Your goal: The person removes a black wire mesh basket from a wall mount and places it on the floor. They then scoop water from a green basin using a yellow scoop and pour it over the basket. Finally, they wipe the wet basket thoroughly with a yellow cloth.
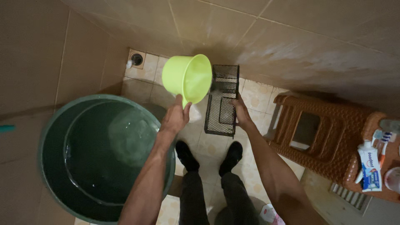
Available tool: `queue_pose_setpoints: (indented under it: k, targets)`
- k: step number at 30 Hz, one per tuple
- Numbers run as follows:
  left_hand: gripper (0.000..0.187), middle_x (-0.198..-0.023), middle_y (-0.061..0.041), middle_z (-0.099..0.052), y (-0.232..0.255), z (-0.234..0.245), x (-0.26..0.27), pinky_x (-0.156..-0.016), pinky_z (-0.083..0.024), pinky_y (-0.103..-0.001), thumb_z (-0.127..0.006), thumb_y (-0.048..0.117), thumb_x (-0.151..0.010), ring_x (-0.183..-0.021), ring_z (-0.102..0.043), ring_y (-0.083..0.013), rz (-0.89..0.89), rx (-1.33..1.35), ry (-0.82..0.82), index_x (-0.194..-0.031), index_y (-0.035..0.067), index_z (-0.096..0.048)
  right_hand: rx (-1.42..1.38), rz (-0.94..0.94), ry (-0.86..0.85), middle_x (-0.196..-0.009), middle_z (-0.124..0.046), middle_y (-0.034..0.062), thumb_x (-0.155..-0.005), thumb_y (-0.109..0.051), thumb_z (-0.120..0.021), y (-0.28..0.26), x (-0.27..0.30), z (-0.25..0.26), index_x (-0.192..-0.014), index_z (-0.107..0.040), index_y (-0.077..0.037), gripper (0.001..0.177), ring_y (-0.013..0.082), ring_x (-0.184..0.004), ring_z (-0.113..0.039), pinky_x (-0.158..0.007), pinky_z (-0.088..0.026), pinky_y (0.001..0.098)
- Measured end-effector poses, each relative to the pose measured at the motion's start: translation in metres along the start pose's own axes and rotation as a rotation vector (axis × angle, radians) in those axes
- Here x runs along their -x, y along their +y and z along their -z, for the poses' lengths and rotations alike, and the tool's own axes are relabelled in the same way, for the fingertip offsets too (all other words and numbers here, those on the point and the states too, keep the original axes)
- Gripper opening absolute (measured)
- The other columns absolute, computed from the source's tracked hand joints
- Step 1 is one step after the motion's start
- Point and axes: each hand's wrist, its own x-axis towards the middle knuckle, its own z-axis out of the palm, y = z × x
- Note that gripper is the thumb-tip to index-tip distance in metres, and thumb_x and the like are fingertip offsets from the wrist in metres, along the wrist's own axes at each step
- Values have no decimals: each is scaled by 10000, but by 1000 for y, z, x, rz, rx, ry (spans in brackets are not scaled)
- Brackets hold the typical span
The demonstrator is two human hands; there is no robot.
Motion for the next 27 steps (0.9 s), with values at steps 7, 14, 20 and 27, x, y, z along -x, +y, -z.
queue_pose_setpoints:
  k: [7, 14, 20, 27]
  targets:
    - [413, -921, -357, -658, -8, -16, -7, -784, -494, -632, -528, 345, -1028, -921, -623, -562, -58, -80, 42, -1250, 2, -472, -68, 203, -84, -1444, -484, 107, -845, -293, -481, 8, -23, 3, -1596, -249, -263, 787, 293, -1178, -534, -925, -544, 506]
    - [457, -951, -351, -672, 13, -9, -2, -823, -507, -638, -512, 389, -1031, -933, -627, -565, 37, -121, -32, -1356, 71, -457, -56, 32, -29, -1464, -454, 76, -845, -354, -450, -16, -6, -3, -1589, -246, -334, 772, 274, -1198, -498, -916, -495, 562]
    - [512, -888, -344, -674, 28, -3, 6, -786, -502, -644, -486, 362, -1020, -868, -636, -567, 22, -117, -77, -1448, 102, -380, -41, 153, -53, -1554, -438, 120, -893, -429, -473, 4, -26, 8, -1612, -239, -341, 761, 361, -1325, -493, -1004, -486, 614]
    - [355, -893, -324, -685, 20, -11, 26, -786, -490, -629, -533, 382, -1069, -871, -629, -555, -25, -223, -84, -1243, 74, -507, -175, -205, 69, -1559, -389, 90, -778, -559, -478, 22, -35, 15, -1557, -271, -396, 823, 412, -1343, -427, -1015, -387, 694]
